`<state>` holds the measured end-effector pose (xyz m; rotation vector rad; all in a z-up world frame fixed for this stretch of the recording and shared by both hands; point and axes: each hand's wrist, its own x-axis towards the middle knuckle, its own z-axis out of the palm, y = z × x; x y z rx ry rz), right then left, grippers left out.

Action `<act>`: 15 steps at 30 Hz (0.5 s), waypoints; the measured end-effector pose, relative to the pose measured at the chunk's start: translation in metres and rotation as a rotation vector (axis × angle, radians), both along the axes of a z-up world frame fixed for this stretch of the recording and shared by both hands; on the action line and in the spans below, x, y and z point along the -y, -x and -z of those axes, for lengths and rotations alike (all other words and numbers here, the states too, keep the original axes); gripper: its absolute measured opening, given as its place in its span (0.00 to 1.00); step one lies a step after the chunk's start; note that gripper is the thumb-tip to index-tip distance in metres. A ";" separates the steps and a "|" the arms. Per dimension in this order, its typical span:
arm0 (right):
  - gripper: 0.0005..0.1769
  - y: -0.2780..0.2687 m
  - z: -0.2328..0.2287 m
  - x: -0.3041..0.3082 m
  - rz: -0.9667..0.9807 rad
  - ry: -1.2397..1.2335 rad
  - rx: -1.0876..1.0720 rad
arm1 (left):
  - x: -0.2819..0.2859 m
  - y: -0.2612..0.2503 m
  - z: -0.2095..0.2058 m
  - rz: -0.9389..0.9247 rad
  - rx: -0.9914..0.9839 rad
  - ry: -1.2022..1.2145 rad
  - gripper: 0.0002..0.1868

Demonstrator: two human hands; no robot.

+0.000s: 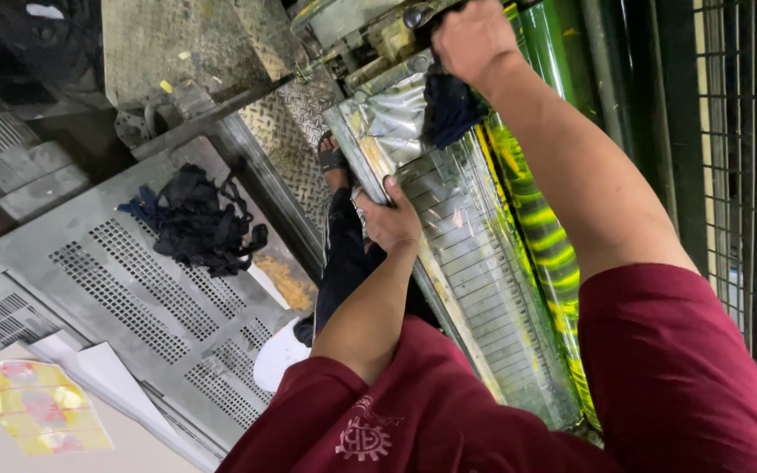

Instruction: Cleaning yellow ink from the rollers and ink fountain of a printing press using a rag and cleaning solution.

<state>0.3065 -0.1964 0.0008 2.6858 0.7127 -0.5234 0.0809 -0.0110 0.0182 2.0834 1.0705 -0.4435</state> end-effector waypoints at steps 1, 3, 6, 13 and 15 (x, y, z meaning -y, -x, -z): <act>0.17 0.000 0.000 0.003 -0.005 -0.003 0.048 | -0.001 0.002 -0.001 0.001 -0.013 0.001 0.36; 0.14 -0.007 -0.007 0.008 -0.022 -0.002 0.106 | 0.003 -0.003 0.001 -0.010 -0.015 0.006 0.37; 0.10 -0.003 -0.027 0.009 -0.003 -0.039 0.129 | 0.001 0.002 0.005 -0.003 -0.013 -0.004 0.37; 0.13 -0.012 -0.078 0.062 0.247 -0.671 -0.057 | 0.001 0.006 0.013 0.021 -0.002 -0.046 0.36; 0.15 -0.024 -0.081 0.083 0.294 -0.795 -0.135 | 0.002 0.005 0.014 0.029 0.016 -0.051 0.36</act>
